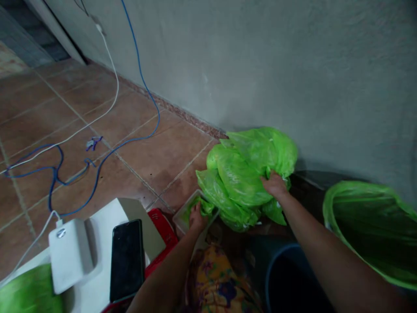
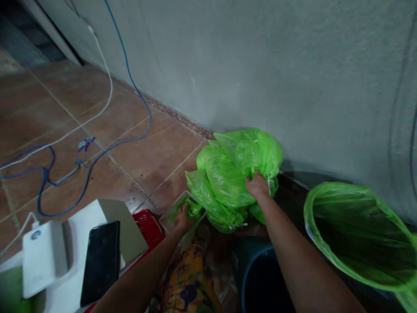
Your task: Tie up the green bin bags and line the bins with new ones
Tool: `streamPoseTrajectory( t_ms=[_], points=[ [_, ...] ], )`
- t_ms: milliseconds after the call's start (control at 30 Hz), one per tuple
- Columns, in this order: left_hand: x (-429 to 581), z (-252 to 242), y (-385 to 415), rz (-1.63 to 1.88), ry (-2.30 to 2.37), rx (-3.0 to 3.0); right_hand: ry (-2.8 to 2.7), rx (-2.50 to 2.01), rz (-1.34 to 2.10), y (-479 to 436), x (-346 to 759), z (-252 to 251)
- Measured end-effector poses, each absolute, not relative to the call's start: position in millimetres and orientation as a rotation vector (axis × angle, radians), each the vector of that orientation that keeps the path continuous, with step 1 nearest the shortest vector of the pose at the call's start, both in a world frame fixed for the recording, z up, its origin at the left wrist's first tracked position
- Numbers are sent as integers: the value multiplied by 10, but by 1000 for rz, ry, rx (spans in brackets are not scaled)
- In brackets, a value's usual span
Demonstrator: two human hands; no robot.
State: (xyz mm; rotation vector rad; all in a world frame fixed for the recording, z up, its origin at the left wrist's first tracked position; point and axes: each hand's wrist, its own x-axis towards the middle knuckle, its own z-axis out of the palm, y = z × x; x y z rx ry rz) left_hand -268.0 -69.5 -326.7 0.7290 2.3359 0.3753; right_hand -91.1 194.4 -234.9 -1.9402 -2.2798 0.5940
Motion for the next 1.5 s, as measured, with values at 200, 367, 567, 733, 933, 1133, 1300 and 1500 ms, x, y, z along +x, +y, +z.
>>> streamPoseTrajectory(
  t_ms=[200,367,567,733,933,1133,1300,1500],
  points=[
    [-2744,-3080,-298,245,2315,762,-2068,-1635,449,1242,-854,-2016],
    [-2801,-2347,-338,986,2221,558,-2068,-1468,841,429,-823,-1803],
    [-2574,-969,-612,1590,1364,268,-2181,-1191,937,-40,-966,-1062],
    [-2359,-117,-852,1606,1207,520,-2191,-1152,776,-209,-946,-335],
    [-2357,337,-1114,1714,1393,968,-2098,-1222,445,-369,-314,246],
    [-2269,664,-1304,1884,1274,748,-2074,-1296,307,-615,642,518],
    [-2227,904,-1423,1988,1300,674,-1984,-1488,295,-880,1433,594],
    [-2212,588,-1549,1905,1784,1232,-1794,-1553,-159,-1349,1920,584]
  ],
)
